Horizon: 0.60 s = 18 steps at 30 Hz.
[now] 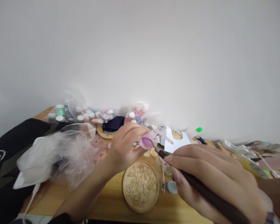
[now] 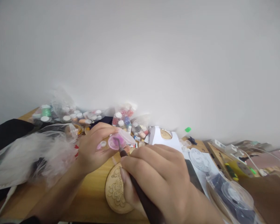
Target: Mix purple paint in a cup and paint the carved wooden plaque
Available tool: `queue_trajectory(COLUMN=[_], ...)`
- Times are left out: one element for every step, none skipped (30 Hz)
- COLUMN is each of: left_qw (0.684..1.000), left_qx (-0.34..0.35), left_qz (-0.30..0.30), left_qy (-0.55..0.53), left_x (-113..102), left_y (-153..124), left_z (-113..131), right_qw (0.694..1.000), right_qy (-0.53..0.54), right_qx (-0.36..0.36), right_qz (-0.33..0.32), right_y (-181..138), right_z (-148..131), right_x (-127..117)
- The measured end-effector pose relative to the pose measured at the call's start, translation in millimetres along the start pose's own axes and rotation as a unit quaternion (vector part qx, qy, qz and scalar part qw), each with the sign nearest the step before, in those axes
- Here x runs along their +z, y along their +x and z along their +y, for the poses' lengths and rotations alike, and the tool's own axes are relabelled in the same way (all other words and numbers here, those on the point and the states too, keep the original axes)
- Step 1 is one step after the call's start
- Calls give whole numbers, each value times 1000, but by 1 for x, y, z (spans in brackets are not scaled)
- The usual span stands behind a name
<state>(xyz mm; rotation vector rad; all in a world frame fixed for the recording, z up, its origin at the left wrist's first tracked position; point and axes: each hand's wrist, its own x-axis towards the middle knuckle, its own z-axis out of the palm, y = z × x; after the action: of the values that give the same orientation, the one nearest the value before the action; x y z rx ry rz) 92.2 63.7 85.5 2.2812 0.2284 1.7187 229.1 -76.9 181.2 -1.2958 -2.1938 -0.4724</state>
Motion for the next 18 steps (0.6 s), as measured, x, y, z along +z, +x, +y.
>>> queue_trajectory(left_qw=[1000,1000,1000,1000,1000,1000,1000,1000,1000,1000,1000,1000,1000,1000,1000,1000,1000,1000], left_qx=[0,-1,-2,-2,-3,-3,-3,-3,-3,-4,-3,-4,-2,-1,-1,-1,0,0], left_qz=[-2,-4,-5,-7,-8,-8,-8,-8,-10,-13,-14,-14,-14,-14,-14,-15,-16,-17], left_qy=[1,1,2,3,2,2,3,7,11,14,18,20,21,21,22,22,23,24], left_x=[0,0,0,0,0,0,0,0,0,0,0,0,0,0,0,0,-1,-1], left_y=[0,0,0,-1,-1,-1,-2,-2,-2,-2,-2,-2,-2,-1,-1,-1,-1,-1], left_z=[0,0,0,0,-1,-1,-1,-1,-2,-2,-2,-2,-2,-2,-2,-3,-3,-3], right_qw=[1000,1000,1000,1000,1000,1000,1000,1000,1000,1000,1000,1000,1000,1000,1000,1000,1000,1000], right_qy=[1,2,1,0,0,-2,-5,-6,-6,-4,-2,2,5,9,12,13,13,12], right_qx=[-2,-5,-8,-12,-16,-19,-19,-21,-23,-23,-19,-12,-5,0,3,2,1,2], right_qz=[-1,-2,-7,-13,-16,-15,-14,-14,-14,-12,-14,-16,-16,-13,-11,-12,-13,-16], right_y=[0,0,-1,-1,-1,-1,-1,-1,-2,-2,-3,-4,-4,-4,-4,-4,-4,-4], right_z=[0,0,0,0,0,-1,-1,-1,-1,-1,-1,-1,-1,-1,-1,-1,-2,-2], right_x=[-1,-1,-2,-3,-3,-3,-3,-2,-1,1,2,3,4,5,5,5,5,4])
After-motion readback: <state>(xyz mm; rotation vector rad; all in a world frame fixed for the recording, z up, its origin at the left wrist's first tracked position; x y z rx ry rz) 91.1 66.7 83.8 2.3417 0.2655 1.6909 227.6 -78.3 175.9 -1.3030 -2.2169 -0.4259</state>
